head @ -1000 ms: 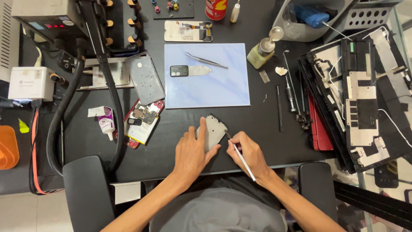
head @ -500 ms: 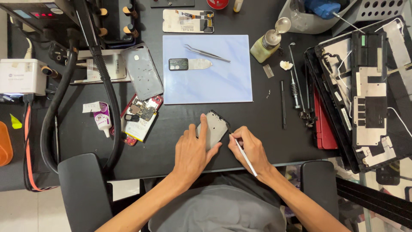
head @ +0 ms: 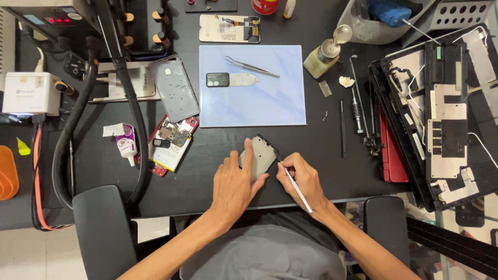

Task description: The person applies adhesive from a tube to the frame of a mobile phone and uses a thin tool to spread it along the edges.

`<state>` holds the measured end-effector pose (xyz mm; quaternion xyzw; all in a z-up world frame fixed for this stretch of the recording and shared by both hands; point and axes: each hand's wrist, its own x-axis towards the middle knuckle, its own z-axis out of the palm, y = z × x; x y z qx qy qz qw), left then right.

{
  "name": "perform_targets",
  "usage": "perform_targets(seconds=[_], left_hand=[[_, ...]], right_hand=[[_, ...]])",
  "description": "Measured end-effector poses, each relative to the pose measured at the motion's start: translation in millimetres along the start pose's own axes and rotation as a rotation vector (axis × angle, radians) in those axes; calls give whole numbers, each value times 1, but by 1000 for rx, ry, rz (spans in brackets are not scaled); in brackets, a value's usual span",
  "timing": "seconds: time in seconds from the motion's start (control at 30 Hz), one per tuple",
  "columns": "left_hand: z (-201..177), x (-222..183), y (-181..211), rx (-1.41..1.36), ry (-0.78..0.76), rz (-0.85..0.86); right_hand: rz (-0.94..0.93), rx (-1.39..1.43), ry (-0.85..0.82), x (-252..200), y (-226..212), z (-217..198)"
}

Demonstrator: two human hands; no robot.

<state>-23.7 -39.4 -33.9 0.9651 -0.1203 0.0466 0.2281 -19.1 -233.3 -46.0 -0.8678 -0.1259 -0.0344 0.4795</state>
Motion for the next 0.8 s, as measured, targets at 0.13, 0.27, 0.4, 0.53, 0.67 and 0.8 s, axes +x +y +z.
perform_targets(seconds=[0.13,0.27,0.4,0.53,0.67,0.8], left_hand=[[1,-1,-1,2,-11,0],[1,-1,0,13,-18,-1],[0,0,0,14,-9,5],[1,-1,1,24,-10,0],[0,-1,1,31,-10,14],[-1,2,0,38,-29,6]], right_hand=[[27,5,-15,0,1,-1],[50,-2,-29,1,-1,-2],[-51,0,-18,2,-1,-2],[-20,-3,-23,0,1,-2],[18,-1,-8,-1,3,-1],[-11,43,-3,-1,3,0]])
